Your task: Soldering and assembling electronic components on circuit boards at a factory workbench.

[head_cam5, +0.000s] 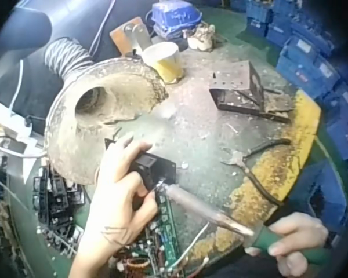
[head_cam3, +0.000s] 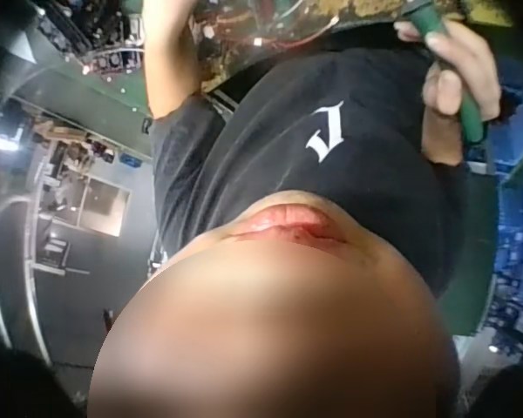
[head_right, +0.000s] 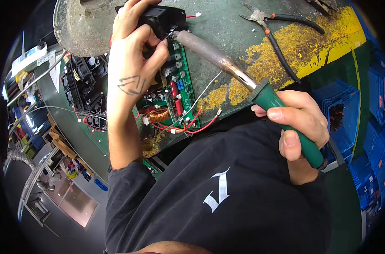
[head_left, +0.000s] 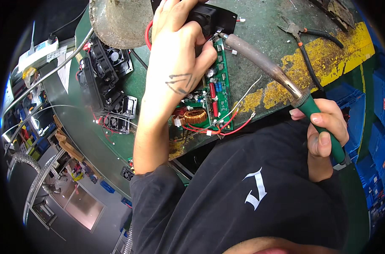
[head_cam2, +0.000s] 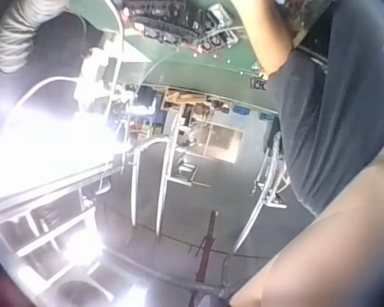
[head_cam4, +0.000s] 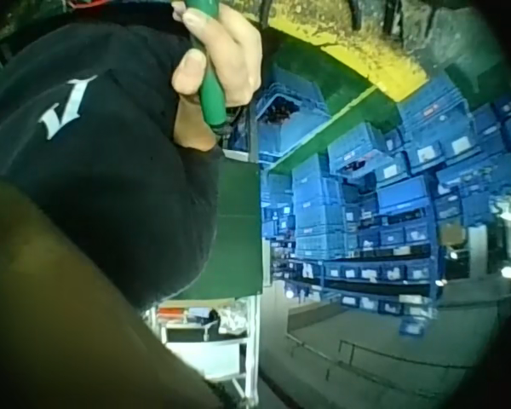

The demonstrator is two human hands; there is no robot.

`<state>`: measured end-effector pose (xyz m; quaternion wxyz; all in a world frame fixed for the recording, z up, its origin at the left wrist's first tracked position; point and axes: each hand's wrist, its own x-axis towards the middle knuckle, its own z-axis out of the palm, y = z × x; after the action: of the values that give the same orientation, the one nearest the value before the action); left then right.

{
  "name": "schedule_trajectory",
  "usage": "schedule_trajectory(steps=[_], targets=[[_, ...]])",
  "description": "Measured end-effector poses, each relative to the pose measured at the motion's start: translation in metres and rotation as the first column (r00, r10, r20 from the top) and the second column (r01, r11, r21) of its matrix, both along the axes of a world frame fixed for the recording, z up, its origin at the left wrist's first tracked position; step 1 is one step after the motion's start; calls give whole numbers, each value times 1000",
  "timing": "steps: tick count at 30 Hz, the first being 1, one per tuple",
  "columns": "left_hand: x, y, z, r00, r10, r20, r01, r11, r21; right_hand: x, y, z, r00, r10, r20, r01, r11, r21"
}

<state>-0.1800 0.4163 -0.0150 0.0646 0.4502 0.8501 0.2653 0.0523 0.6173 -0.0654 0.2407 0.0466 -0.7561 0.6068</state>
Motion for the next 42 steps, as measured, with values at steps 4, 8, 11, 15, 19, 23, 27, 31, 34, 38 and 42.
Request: schedule_trajectory(steps=[4, 8, 11, 15, 19, 23, 27, 31, 34, 38, 42], targets=[[0, 0, 1, 1000, -11, -4, 11, 1000, -2, -1, 2, 9, 999, 38, 36, -39, 998, 41], [-1, 0, -2, 998, -33, -49, 32, 999, -25, 0, 3, 13, 997, 45, 64, -48, 997, 54], [-1, 1, 0, 998, -36, -49, 35, 999, -29, 1, 4, 17, 996, 51, 79, -58, 995, 87], [1, 1, -1, 999, -22, -40, 21, 1000, -23, 3, 3, 22, 986, 58, 156, -65, 997, 40], [1, 1, 1, 999, -23, -41, 23, 1000, -17, 5, 6, 25, 983, 73, 167, -91, 990, 104], [1, 2, 1, 999, -25, -40, 25, 1000, -9, 6, 3, 20, 986, 53, 155, -72, 990, 119], [-8, 1, -25, 999, -19, -32, 19, 1000, -5, 5, 2, 15, 994, 41, 97, -39, 999, -27], [-10, 8, -25, 975, -208, -79, 222, 886, 407, 10, 7, 15, 994, 45, 97, -40, 998, -54], [1, 4, -1, 999, -14, -30, 13, 999, -49, 11, 8, 17, 994, 60, 92, -55, 997, -52], [1, 3, 2, 1000, -16, -22, 17, 1000, 13, 10, 7, 13, 1000, 18, 15, -17, 997, -74], [1, 2, -2, 999, -27, -43, 28, 1000, 11, 15, 6, 0, 996, -86, -22, 79, 968, -240]])
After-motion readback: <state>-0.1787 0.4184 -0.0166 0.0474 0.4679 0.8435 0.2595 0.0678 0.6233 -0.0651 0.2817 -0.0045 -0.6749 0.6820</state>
